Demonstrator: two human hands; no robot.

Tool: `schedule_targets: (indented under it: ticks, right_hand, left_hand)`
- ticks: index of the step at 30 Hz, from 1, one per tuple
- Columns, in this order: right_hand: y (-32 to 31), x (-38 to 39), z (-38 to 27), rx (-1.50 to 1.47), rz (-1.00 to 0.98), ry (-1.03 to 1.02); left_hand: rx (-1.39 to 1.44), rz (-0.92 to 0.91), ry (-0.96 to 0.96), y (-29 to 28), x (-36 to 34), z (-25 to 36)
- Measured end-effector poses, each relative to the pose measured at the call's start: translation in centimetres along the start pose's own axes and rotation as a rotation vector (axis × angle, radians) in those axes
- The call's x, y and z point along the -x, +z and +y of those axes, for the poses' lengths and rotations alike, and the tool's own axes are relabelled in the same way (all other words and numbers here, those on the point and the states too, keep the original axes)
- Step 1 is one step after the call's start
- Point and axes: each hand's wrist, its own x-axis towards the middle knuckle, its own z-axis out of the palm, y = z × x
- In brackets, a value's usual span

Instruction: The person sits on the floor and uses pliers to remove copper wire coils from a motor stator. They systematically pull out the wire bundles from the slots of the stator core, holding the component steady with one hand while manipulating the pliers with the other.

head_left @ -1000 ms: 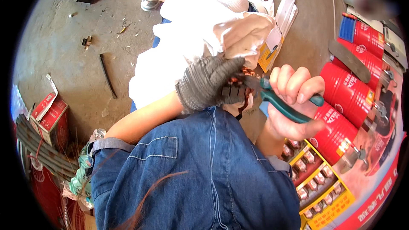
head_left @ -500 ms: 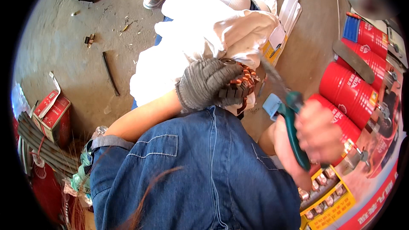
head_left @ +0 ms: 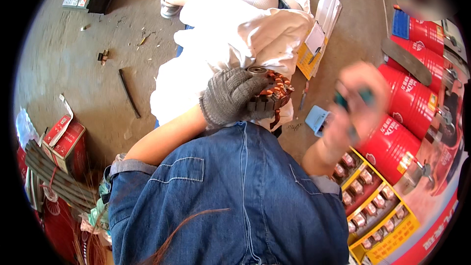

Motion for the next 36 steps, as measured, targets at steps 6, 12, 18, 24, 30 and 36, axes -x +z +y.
schedule_targets:
  ticks: [6, 12, 18, 24, 30, 36]
  right_hand:
    - [4.5, -1.0, 8.4, 0.346, -0.541, -0.083]
    - [-0.1, 6.0, 5.8, -0.081, -0.018, 0.473]
    - [1.6, 12.9, 1.7, -0.396, 0.002, 1.085]
    - [2.2, 12.7, 3.0, -1.108, -0.05, 1.186]
    - [2.2, 14.6, 4.8, -0.968, -0.188, 0.992]
    - [3.4, 15.3, 4.5, -0.363, -0.118, 0.764]
  left_hand:
    - [-0.036, 0.039, 0.159, 0.3, 0.6, -0.9]
    - [-0.154, 0.064, 0.153, 0.0, -0.1, 0.1]
    - [-0.2, -0.039, 0.123, -1.0, -1.2, 0.9]
    - [-0.278, -0.109, 0.038, -1.1, -1.5, 1.6]
    - [-0.348, -0.278, -0.147, -1.0, -1.6, 2.7]
    - [-0.38, -0.149, -0.061, -0.6, -2.2, 2.4]
